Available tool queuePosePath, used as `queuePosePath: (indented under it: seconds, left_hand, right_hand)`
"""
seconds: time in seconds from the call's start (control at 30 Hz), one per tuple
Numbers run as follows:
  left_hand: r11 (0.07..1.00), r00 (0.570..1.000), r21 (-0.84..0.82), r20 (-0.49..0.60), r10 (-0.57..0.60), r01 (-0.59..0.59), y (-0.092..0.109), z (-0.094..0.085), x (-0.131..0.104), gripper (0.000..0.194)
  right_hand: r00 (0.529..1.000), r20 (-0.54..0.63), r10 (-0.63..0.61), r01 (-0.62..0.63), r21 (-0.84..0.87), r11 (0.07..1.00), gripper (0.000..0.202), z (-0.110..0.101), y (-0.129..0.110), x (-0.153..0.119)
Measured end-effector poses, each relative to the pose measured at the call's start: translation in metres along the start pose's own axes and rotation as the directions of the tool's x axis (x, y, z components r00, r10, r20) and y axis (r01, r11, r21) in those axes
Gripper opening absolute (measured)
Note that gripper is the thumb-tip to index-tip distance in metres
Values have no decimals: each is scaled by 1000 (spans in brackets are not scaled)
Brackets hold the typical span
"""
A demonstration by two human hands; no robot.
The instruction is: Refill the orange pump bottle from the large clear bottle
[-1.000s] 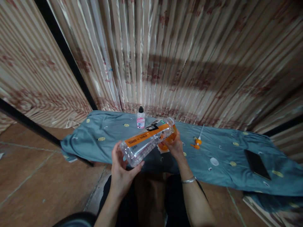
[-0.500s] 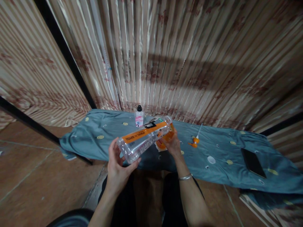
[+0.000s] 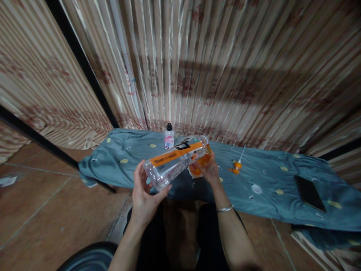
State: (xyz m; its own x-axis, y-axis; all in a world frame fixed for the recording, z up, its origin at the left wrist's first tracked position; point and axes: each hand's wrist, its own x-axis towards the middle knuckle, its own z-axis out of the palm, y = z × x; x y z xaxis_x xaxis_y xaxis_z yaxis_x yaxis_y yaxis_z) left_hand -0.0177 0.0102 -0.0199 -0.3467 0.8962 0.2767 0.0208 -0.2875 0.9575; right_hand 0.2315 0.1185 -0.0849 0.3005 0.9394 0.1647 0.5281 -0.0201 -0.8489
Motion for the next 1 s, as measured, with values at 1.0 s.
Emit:
queuePosePath:
  seconds: [1.0]
  left_hand:
    - [1000,1000,-4,12,8,-8,4,0,2,100]
  right_hand:
    - [999,-32,3,-2,47,999,107,1,-7,-6]
